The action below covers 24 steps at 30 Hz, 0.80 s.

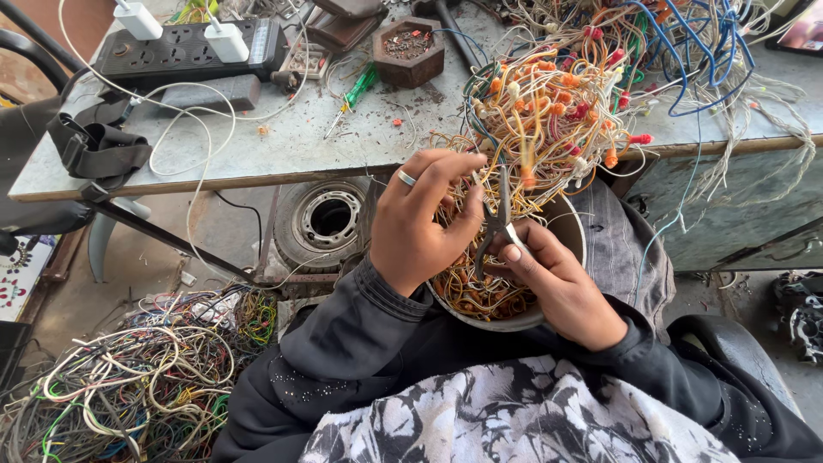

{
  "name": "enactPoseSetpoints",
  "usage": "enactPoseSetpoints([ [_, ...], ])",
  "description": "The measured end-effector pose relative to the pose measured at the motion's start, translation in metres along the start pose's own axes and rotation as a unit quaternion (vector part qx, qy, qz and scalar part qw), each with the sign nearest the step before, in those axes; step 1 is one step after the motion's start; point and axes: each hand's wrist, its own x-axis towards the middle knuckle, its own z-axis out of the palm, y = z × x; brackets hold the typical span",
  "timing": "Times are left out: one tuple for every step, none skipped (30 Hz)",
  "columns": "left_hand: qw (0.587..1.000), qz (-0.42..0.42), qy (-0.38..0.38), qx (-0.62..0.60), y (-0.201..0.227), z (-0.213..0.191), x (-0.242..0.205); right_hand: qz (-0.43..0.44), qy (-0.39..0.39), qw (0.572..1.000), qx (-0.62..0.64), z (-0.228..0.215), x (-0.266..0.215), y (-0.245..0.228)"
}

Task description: The person uses pliers to trim the ends of a tangled bundle of multi-colored wires. They repeatedly select individual wires from the bundle, cut them with the pliers, and drop the trimmed pieces into a metal bowl held in their lap.

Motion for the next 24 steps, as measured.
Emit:
enactPoseSetpoints([
  [0.999,0.025,-0.001,0.024,0.0,-0.001,0.002,0.0,0.001,1.0,-0.002,0.0,0.0,-0.001],
  [0.998,0.051,-0.002,0.048,0.001,-0.002,0.003,-0.001,0.002,1.0,-0.004,0.001,0.001,-0.001],
  [0.995,0.076,-0.003,0.071,0.001,-0.002,0.005,-0.001,0.004,1.0,-0.006,0.001,0.001,-0.001],
  [0.994,0.076,-0.012,0.081,0.002,-0.003,0.007,0.001,0.005,1.0,-0.006,0.001,0.0,-0.001],
  [0.993,0.077,-0.021,0.092,0.003,-0.003,0.008,0.003,0.006,1.0,-0.006,0.002,0.0,-0.001],
  [0.991,0.078,-0.03,0.101,0.003,-0.002,0.011,0.004,0.008,1.0,-0.006,0.002,0.0,-0.001],
  [0.989,0.09,-0.035,0.108,0.004,-0.001,0.014,0.013,0.009,1.0,0.002,0.002,0.0,-0.001],
  [0.987,0.103,-0.038,0.114,0.004,0.0,0.018,0.021,0.01,1.0,0.01,0.002,0.001,0.0],
  [0.985,0.116,-0.042,0.121,0.004,0.001,0.022,0.03,0.01,0.999,0.018,0.002,0.001,0.0],
  [0.981,0.131,-0.059,0.131,0.004,0.002,0.028,0.032,0.008,0.999,0.028,0.002,0.001,0.0],
  [0.976,0.146,-0.076,0.142,0.003,0.005,0.034,0.034,0.006,0.999,0.038,0.002,0.002,0.001],
  [0.971,0.16,-0.091,0.154,0.004,0.006,0.039,0.036,0.002,0.998,0.048,0.002,0.002,0.001],
  [0.967,0.176,-0.11,0.147,0.005,0.007,0.043,0.038,0.003,0.998,0.05,0.001,0.002,0.001],
  [0.963,0.191,-0.128,0.141,0.007,0.009,0.046,0.041,0.002,0.998,0.051,0.001,0.002,0.001],
  [0.958,0.207,-0.147,0.135,0.009,0.011,0.048,0.044,0.001,0.998,0.053,0.001,0.002,0.001],
  [0.955,0.216,-0.144,0.142,0.013,0.015,0.048,0.045,0.003,0.997,0.055,0.001,0.003,0.001],
  [0.952,0.226,-0.141,0.149,0.017,0.019,0.048,0.047,0.005,0.997,0.057,0.001,0.004,0.001],
  [0.95,0.234,-0.139,0.155,0.021,0.023,0.048,0.049,0.006,0.997,0.059,0.001,0.005,0.001],
  [0.948,0.223,-0.149,0.169,0.022,0.027,0.047,0.046,0.001,0.997,0.066,0.001,0.005,0.002],
  [0.947,0.212,-0.16,0.182,0.023,0.03,0.047,0.042,-0.004,0.996,0.073,0.001,0.005,0.002],
  [0.945,0.201,-0.171,0.196,0.023,0.032,0.047,0.038,-0.01,0.996,0.08,0.001,0.004,0.002],
  [0.953,0.191,-0.154,0.18,0.021,0.032,0.047,0.04,-0.011,0.996,0.077,0.001,0.004,0.002],
  [0.96,0.182,-0.136,0.163,0.018,0.031,0.05,0.043,-0.013,0.996,0.073,0.0,0.003,0.002],
  [0.966,0.176,-0.12,0.146,0.015,0.029,0.052,0.042,-0.013,0.997,0.07,0.0,0.003,0.001],
])
